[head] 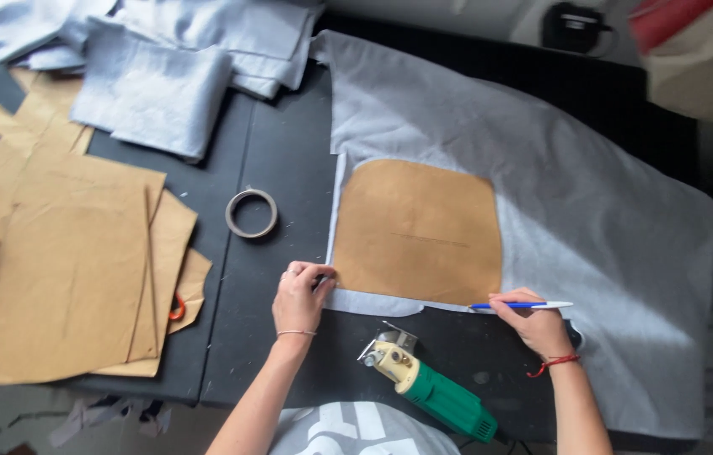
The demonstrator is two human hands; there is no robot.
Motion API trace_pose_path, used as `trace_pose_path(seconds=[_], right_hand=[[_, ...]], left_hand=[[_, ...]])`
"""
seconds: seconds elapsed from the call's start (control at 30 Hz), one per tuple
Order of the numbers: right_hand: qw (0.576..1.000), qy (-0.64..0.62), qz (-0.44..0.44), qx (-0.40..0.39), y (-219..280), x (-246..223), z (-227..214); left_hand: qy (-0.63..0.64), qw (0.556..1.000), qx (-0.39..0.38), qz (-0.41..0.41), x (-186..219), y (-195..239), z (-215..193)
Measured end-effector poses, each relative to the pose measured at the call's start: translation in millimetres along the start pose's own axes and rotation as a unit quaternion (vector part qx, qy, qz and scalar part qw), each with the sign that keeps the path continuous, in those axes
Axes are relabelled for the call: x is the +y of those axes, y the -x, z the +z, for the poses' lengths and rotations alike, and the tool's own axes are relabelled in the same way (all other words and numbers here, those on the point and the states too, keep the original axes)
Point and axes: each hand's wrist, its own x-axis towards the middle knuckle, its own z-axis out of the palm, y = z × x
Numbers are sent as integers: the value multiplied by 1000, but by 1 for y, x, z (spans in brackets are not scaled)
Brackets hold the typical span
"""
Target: Tracing cardboard patterns onto fabric with a pen and cutting them out using an electric rotary cutter.
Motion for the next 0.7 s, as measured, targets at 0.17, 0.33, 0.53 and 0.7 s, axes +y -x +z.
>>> trace_pose_path(seconds=[0.17, 0.33, 0.53, 0.7], right_hand=[[995, -27, 75, 66, 13, 37, -20], [973, 26, 199, 112, 48, 29, -19], [933, 225, 209, 186, 94, 41, 12], [990, 131, -18, -56, 126, -27, 81]], left_hand=[[-30, 999, -16, -3, 2, -2, 11], [-32, 999, -3, -13, 16, -10, 24], [-7, 999, 6, -48, 30, -17, 25], [41, 993, -34, -106, 34, -17, 17]])
